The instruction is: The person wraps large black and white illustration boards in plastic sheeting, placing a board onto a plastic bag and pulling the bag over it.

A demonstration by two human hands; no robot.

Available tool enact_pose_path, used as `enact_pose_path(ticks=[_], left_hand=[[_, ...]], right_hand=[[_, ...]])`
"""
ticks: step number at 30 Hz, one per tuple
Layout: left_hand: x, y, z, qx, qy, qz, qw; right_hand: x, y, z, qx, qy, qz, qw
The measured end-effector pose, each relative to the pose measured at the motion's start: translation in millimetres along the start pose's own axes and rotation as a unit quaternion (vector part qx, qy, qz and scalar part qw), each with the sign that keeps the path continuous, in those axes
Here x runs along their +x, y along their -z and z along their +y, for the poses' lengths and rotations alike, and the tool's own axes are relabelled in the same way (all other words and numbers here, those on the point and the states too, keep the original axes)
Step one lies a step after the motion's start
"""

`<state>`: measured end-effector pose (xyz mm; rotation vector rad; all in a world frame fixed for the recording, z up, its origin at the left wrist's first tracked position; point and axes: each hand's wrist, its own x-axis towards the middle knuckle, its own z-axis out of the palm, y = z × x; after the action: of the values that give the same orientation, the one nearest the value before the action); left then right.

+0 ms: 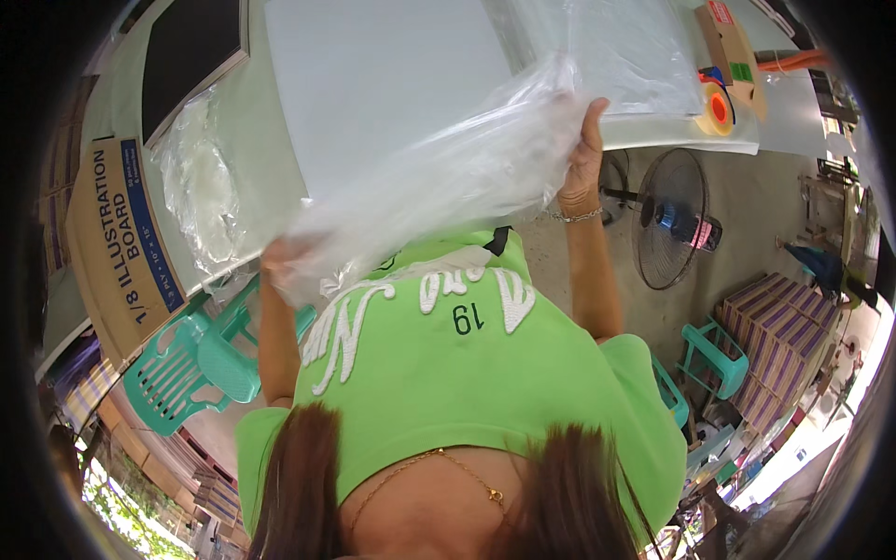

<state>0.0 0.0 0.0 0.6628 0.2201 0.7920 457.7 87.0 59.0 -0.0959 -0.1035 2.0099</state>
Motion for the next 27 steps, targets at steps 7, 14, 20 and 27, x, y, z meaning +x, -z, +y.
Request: enact_pose_path(ticks=[7, 14, 20, 27], left_hand=[[12, 2, 94, -0.240, -0.313, 0.047, 0.918], [-47, 63, 35, -0.113, -0.216, 0.149, 0.958], [-90, 17, -19, -0.053, 0.029, 0.424, 0.904], [-53, 8, -82, 0.351, 0.075, 0.559, 0.747]], right_hand=[[-42, 15, 21, -0.310, -0.278, -0.050, 0.908], [-42, 33, 28, -0.063, -0.058, -0.325, 0.942], [-76, 15, -42, -0.111, -0.158, 0.104, 0.976], [-81, 49, -9, -0.630, -0.078, 0.360, 0.684]])
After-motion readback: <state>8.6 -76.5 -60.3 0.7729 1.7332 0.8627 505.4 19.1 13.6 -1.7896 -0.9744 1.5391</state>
